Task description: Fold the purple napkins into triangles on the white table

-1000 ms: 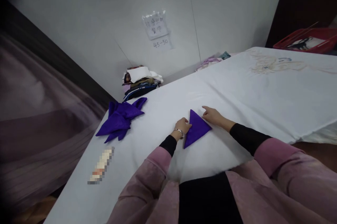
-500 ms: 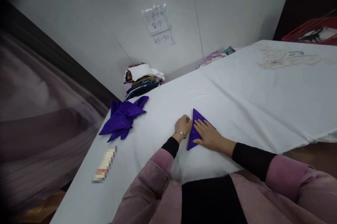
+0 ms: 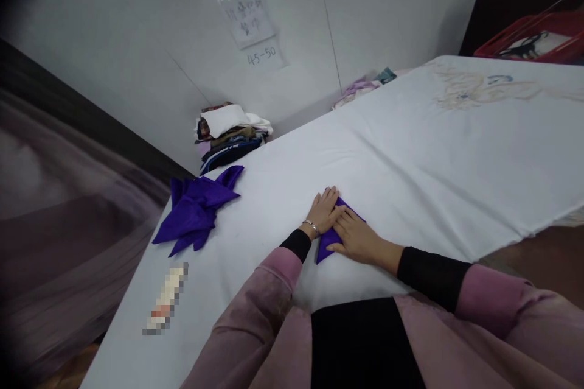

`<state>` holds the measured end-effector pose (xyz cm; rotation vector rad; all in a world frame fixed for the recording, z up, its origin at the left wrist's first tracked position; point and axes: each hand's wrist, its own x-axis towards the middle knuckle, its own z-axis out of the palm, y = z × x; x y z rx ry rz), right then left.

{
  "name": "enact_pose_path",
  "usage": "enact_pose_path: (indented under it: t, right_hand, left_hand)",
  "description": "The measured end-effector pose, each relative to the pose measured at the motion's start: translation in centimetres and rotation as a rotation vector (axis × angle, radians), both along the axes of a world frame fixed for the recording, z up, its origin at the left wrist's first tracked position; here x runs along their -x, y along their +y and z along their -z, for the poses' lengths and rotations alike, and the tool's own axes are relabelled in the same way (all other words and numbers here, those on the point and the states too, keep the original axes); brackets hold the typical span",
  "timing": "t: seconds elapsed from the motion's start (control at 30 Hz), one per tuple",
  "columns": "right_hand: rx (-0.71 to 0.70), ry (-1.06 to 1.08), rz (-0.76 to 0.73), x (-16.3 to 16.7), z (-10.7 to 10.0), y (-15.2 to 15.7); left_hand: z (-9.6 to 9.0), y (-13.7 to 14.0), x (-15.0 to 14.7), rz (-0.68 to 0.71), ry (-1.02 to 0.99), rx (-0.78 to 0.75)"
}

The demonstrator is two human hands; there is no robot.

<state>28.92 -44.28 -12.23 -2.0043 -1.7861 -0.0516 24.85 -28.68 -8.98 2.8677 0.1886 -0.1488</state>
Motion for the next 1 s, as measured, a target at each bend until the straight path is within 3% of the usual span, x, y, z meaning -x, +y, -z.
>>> enact_pose_path:
  t: [0.2,0.33,0.5,0.67,0.83,1.0]
  right_hand:
    - [0.047,0.005,0.009,0.9,0.9,-4.8]
    - [0.103,0.095,-0.005,0.2,-0.2,-7.9]
    - [0.055,0.073,0.125,-1.8,-1.6,-7.3]
    - [0.042,-0.011,0.079,-2.1,0.1,-5.5]
    - [0.055,-0.022,0.122,-2.0,0.8,-7.5]
    - [0.149,0.076,0.158,-2.5,-0.8,-9.6]
  left_hand:
    - [-0.3,-0.5,0.2,-0.009,-0.002,-0.016]
    - [-0.4,-0.7,0.0,-0.018,0.004,-0.031]
    - [-0.1,-0.7,-0.1,-0.011,-0.016,-0.039]
    - [0.0,-0.7,0.0,-0.022,-0.019,-0.054]
    - [-0.2,-0.8,-0.1,-0.031,-0.016,-0.056]
    - [0.1,-0.7,-0.1,-0.032,-0.025,-0.039]
